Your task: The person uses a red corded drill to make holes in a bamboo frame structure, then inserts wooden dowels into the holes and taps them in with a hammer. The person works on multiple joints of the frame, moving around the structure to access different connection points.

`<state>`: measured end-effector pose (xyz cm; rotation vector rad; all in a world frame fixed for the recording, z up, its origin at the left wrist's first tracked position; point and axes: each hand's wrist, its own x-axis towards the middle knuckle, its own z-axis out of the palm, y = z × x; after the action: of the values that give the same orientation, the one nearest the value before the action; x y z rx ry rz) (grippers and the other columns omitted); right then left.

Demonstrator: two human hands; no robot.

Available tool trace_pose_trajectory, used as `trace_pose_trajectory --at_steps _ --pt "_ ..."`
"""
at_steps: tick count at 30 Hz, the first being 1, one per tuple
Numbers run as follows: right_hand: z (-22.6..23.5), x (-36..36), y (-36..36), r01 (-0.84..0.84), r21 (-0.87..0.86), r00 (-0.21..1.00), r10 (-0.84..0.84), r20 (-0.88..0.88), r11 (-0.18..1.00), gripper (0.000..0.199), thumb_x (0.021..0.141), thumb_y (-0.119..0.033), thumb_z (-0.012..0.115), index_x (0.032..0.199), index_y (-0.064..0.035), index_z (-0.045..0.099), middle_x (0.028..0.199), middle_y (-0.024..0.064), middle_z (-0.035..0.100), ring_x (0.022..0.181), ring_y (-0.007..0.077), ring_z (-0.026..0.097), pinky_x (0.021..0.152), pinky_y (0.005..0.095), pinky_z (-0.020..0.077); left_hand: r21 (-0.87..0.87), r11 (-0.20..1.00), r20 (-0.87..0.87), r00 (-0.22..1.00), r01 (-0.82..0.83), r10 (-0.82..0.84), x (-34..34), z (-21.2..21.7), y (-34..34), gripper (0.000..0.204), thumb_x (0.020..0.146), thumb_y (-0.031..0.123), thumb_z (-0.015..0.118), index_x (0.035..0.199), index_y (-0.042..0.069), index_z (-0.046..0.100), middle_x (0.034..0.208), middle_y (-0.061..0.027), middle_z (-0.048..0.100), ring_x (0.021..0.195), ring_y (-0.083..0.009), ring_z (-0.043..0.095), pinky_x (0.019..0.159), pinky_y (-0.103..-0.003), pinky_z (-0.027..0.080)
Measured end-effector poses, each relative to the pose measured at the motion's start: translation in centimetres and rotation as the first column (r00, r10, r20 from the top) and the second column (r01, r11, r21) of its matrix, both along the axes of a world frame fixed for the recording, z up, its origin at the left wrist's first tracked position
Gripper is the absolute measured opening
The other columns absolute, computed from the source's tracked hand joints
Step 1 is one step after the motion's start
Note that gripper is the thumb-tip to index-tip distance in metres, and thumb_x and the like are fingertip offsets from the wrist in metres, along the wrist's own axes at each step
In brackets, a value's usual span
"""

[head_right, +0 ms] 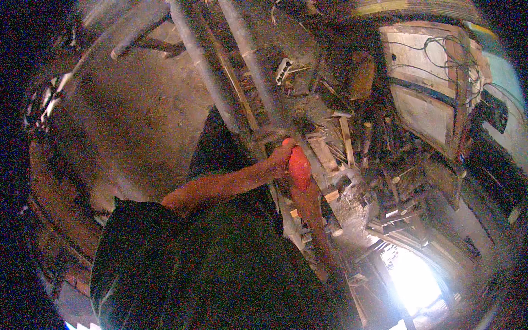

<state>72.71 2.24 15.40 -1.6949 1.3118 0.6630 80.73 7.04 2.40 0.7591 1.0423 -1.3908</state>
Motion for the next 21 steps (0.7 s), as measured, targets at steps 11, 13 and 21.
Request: trace_pose_trajectory --at_steps 11,13,21 --pt "5.5 -5.9 -2.1 0.169 -0.328 0.957 -0.074 0.282 0.929 0.031 0.076 -0.012 0.056 0.106 -0.0057 0.062 0.083 0.0011 0.062 0.067 0.0089 0.056 0.058 0.0256 0.0449 -0.358 0.799 0.573 0.789 0.483 -0.22 0.8 5.9 2.0 0.049 0.086 0.057 0.052 0.093 0.009 0.061 0.085 -0.0025 0.061 0.075 -0.0152 0.057 0.066 -0.034 0.047" --pt "8.7 -3.4 -0.7 0.209 -0.337 0.965 -0.137 0.225 0.918 0.027 0.075 -0.012 0.058 0.1 -0.0044 0.065 0.078 0.0005 0.061 0.066 0.0086 0.055 0.057 0.0249 0.0444 -0.204 0.847 0.83 0.546 0.491 -0.117 2.0 3.6 4.8 0.041 0.086 0.048 0.06 0.084 0.007 0.061 0.075 -0.0029 0.059 0.063 -0.0167 0.054 0.06 -0.037 0.045" --pt "9.9 0.0 -5.9 -0.034 -0.802 0.738 0.556 0.382 0.596 0.019 0.079 -0.02 0.06 0.088 -0.0036 0.065 0.073 0.0025 0.061 0.067 0.0111 0.056 0.061 0.0282 0.0448 0.282 0.953 0.946 0.136 0.111 -0.295 5.3 -12.5 34.7 0.034 0.089 0.034 0.056 0.098 0.001 0.062 0.084 -0.0075 0.062 0.078 -0.0158 0.059 0.068 -0.031 0.047"
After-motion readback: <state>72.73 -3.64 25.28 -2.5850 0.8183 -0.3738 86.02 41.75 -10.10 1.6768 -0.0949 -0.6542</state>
